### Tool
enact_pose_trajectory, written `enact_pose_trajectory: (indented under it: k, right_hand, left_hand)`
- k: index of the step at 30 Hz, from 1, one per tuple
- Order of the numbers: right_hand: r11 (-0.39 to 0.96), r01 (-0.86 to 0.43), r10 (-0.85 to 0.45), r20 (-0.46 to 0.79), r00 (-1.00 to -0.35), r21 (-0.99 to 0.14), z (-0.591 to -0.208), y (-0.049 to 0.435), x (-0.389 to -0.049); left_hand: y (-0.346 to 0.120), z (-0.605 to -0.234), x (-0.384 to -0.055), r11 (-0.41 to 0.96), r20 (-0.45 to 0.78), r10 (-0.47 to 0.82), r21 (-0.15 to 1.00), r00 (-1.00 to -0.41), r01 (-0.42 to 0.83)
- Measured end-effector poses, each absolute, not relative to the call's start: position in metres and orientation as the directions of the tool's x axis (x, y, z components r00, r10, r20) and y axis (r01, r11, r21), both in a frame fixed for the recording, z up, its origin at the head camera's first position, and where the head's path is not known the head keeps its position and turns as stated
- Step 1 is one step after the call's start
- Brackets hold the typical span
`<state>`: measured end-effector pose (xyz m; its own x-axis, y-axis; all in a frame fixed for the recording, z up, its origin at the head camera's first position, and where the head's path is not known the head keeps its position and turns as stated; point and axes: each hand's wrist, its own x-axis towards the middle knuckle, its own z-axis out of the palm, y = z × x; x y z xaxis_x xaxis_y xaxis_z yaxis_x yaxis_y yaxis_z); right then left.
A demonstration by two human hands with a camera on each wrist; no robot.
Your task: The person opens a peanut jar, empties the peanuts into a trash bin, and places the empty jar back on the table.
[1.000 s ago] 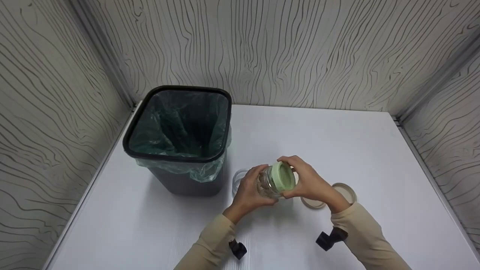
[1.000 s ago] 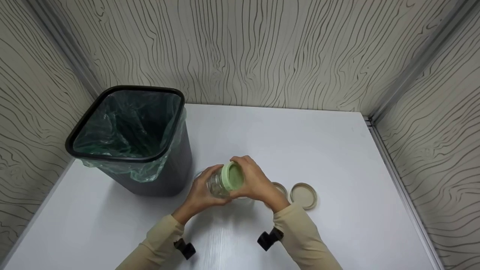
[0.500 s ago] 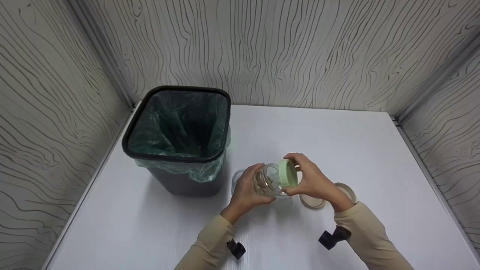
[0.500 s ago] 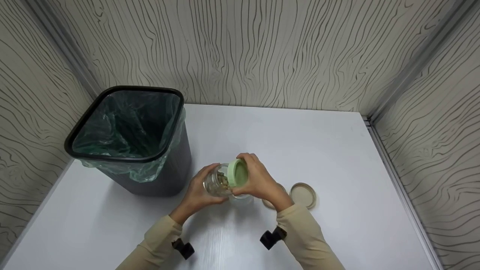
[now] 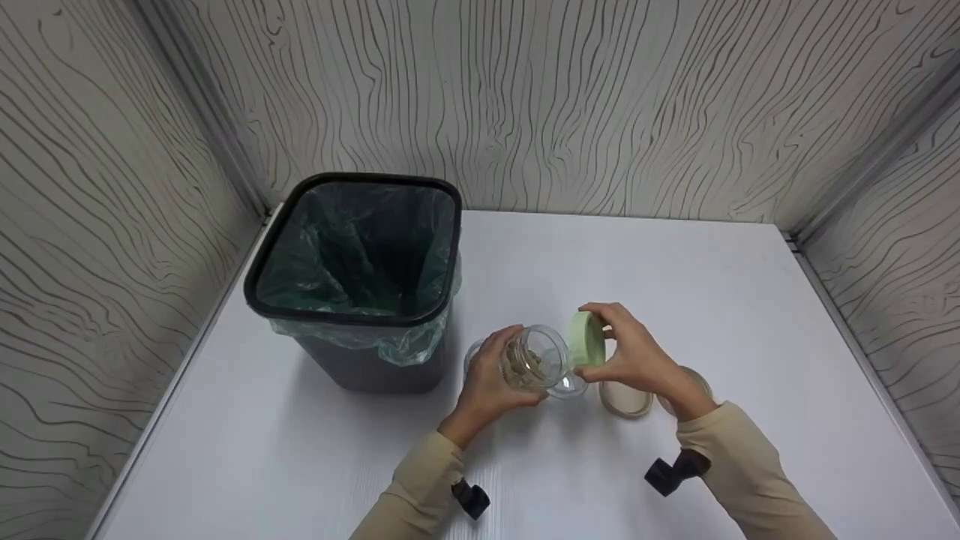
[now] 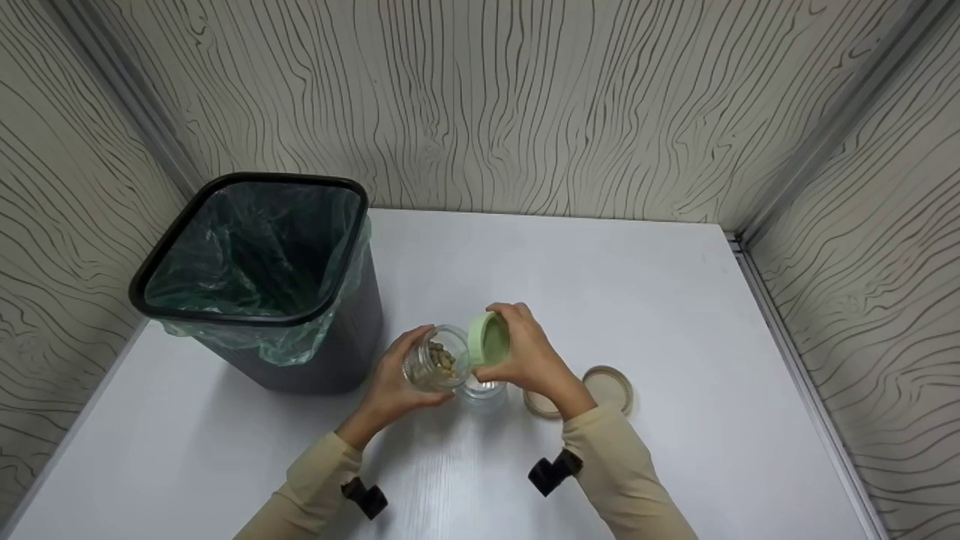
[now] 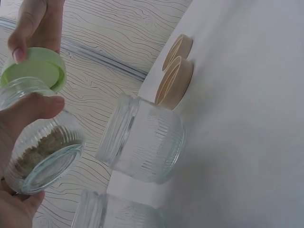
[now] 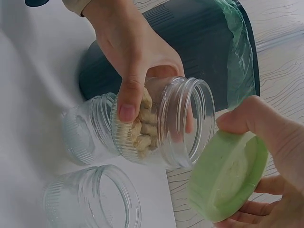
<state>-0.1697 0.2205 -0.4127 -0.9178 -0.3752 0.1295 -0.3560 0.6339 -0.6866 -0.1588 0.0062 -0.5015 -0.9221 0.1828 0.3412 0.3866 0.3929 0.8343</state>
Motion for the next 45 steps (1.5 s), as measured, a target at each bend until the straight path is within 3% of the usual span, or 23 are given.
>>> enact_pose_trajectory:
  k: [45]
  right_hand:
    - [0.619,-0.02,-0.108,-0.06,-0.992,-0.785,-0.443,0.258,-0.199]
  left_hand:
    - [0.004,-0.502,-0.16,0.395,0.347,0.186,0.83,-0.919,0.394]
